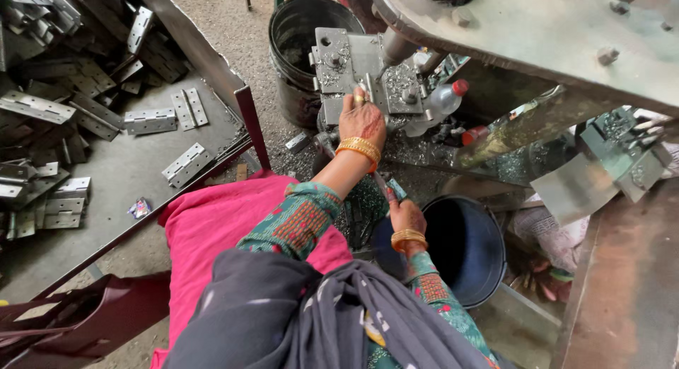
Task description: The person repeatedly picks small metal plates from a nearby bin, places them into a punch press, and operates the machine to create holes. After each cycle, the person removes the finished plate and returns it to the bin.
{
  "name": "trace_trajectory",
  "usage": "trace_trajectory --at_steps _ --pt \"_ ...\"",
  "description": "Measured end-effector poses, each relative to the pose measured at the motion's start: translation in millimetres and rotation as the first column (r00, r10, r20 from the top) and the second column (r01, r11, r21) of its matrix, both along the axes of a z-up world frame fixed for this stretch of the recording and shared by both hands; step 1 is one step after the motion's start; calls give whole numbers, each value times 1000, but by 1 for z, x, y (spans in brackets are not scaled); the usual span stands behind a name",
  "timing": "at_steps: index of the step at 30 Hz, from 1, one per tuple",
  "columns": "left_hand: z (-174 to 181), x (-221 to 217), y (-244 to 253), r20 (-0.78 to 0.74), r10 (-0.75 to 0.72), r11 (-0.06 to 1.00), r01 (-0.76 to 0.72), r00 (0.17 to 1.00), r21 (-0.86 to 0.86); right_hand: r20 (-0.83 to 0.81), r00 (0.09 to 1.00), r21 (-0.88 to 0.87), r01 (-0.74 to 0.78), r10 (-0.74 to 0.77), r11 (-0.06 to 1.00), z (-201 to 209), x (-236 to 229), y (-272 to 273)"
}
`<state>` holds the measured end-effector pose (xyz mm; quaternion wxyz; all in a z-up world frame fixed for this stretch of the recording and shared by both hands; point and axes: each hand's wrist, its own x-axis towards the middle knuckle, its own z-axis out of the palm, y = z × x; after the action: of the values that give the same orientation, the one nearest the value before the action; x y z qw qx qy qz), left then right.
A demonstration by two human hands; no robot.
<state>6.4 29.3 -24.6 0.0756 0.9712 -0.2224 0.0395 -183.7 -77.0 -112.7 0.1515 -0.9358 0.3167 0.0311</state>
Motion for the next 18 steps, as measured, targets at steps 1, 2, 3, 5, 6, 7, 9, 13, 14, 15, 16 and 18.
trace_trajectory --at_steps 1,2,3,5,6,7,9,13,14,15,16,18 --pt "1 2 5 72 -9 998 13 997 -54 -75 997 -12 28 -29 1000 -3 3 -1" --pt "1 2 10 145 -13 994 29 989 -106 -80 996 36 32 -29 999 -6 5 -1" --pt "-2 -4 10 214 -31 985 67 976 -161 -88 995 79 56 -49 995 -7 0 -6" --pt "-4 -8 8 113 -25 989 41 993 -143 -118 992 151 67 -49 986 -2 -1 -19" --pt "-4 -7 7 67 -15 991 24 998 -133 -138 990 181 53 -28 982 3 4 -27" --pt "-6 -6 7 43 -32 995 36 999 -92 -164 986 215 42 -6 976 2 7 -29" --pt "-18 -8 5 -15 -65 998 65 998 -10 -102 995 116 -12 24 993 -7 6 -32" --pt "-37 -8 -3 345 48 979 25 937 -204 -118 991 58 75 -68 995 -45 0 -27" --pt "-37 -2 -5 371 50 979 28 927 -201 -135 987 126 100 -83 987 -52 3 -33" --pt "-41 -2 1 388 42 982 32 921 -184 -167 981 204 131 -97 970 -61 -1 -33" --pt "-43 0 6 277 19 988 24 961 -151 -200 974 281 163 -109 946 -68 -4 -34" --pt "-35 20 -8 71 -24 993 32 997 -114 -28 999 211 -21 27 977 -70 6 -60"
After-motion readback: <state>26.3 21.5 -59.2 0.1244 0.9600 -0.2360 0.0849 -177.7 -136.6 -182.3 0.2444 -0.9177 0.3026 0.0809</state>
